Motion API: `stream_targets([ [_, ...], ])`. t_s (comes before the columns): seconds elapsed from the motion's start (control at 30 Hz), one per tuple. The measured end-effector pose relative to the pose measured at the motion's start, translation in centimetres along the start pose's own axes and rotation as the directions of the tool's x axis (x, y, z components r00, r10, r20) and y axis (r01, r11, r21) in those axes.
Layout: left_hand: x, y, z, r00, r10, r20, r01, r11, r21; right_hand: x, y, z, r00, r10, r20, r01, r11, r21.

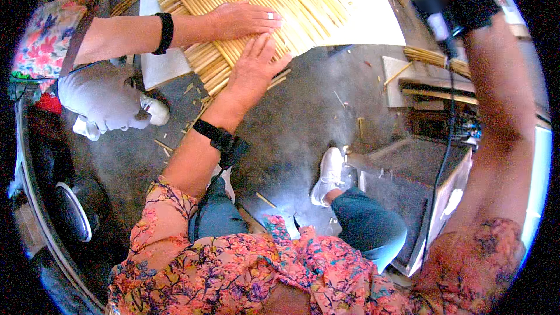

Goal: The person weaves thin bamboo strips into a mat using a thin wire or string. They align the strips, thread the wire through the weave, and use shears to cut the wire. The person works alongside another individual who is also weaving.

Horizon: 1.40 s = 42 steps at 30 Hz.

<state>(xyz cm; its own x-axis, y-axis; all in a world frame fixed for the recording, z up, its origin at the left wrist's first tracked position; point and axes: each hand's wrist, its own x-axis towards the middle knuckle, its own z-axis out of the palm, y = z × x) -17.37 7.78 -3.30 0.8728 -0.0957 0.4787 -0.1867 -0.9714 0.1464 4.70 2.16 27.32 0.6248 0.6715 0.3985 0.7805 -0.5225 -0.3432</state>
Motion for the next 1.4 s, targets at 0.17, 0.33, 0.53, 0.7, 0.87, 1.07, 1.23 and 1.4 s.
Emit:
stream_targets([
  [0.17, -0.3, -0.2, 0.2, 0.999, 0.044, 0.001, -0.043, 0.997, 0.064, -11.1, 5.1, 8.8, 0.872, 0.053, 0.487, -0.201, 0.945, 0.258],
  [0.33, -0.1, 0.5, -0.3, 0.999, 0.018, 0.041, -0.023, 0.992, 0.122, -15.7, 3.0, 11.9, 0.694, 0.194, 0.694, -0.320, 0.946, 0.056],
  [0.53, 0.0, 0.6, -0.4, 0.999, 0.015, 0.028, -0.016, 0.998, 0.055, -17.2, 5.3, 14.1, 0.777, -0.319, 0.542, 0.412, 0.910, -0.055],
  [0.7, 0.0, 0.6, -0.8, 0.999, 0.015, 0.044, -0.019, 0.997, 0.075, -17.1, 5.5, 15.0, 0.736, -0.315, 0.599, 0.477, 0.870, -0.128],
  [0.87, 0.1, 0.7, -0.9, 0.999, 0.016, 0.032, -0.018, 0.998, 0.068, -16.4, 5.0, 14.6, 0.727, -0.344, 0.595, 0.525, 0.837, -0.158],
  [1.07, 0.2, 0.7, -0.7, 0.999, 0.028, 0.040, -0.031, 0.996, 0.087, -16.2, 4.2, 14.4, 0.735, -0.345, 0.583, 0.511, 0.848, -0.143],
  [1.23, 0.3, 0.8, -0.8, 0.999, 0.032, 0.024, -0.034, 0.996, 0.088, -16.1, 4.1, 15.0, 0.711, -0.345, 0.613, 0.559, 0.806, -0.195],
  [1.4, 0.4, 0.7, -1.1, 0.999, 0.033, 0.026, -0.035, 0.997, 0.075, -16.2, 3.9, 15.0, 0.732, -0.385, 0.562, 0.552, 0.819, -0.156],
])
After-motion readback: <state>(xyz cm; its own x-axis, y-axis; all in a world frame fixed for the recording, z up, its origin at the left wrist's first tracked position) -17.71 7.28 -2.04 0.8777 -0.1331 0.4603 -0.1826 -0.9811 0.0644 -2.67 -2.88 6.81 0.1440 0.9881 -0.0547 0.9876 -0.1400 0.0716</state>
